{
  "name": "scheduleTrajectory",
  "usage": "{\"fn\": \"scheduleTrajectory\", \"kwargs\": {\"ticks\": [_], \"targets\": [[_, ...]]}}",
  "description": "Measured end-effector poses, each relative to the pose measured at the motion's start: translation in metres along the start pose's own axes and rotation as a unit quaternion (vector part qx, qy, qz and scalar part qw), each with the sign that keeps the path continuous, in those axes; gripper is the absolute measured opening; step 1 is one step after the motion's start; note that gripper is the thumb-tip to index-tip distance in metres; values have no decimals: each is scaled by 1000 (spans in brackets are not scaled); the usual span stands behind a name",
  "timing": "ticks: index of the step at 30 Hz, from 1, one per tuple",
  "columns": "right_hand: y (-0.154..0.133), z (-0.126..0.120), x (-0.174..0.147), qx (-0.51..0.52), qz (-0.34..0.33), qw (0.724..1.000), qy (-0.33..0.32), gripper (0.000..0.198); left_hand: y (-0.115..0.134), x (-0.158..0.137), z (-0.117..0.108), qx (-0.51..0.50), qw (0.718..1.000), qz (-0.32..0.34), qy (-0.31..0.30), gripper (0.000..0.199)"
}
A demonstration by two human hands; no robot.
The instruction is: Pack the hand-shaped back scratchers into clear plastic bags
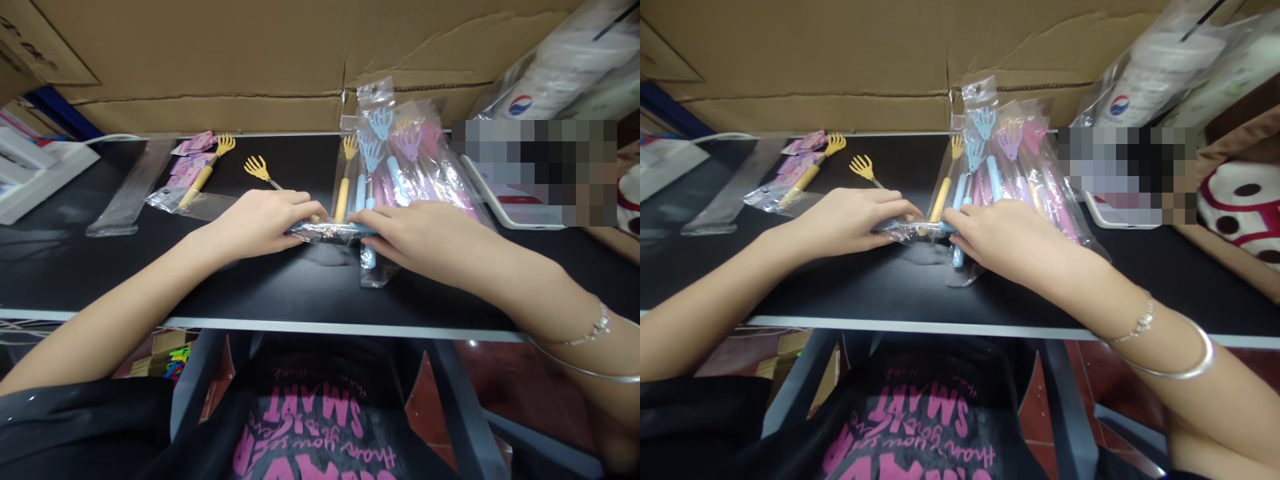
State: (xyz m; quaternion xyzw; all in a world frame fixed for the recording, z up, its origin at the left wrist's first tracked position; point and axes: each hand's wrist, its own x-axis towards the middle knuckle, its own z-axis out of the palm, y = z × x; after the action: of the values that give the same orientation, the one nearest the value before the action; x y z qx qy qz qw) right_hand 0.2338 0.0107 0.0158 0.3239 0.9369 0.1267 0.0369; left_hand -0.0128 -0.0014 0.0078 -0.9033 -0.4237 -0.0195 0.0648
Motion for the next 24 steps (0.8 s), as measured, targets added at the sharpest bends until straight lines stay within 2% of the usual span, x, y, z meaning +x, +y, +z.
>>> {"fn": "scheduleTrajectory", "kwargs": {"ticks": [24], "targets": [[-2, -4, -1, 11, -2, 1000, -1, 31, 0, 0, 0, -2, 1000, -2, -5, 31]]}}
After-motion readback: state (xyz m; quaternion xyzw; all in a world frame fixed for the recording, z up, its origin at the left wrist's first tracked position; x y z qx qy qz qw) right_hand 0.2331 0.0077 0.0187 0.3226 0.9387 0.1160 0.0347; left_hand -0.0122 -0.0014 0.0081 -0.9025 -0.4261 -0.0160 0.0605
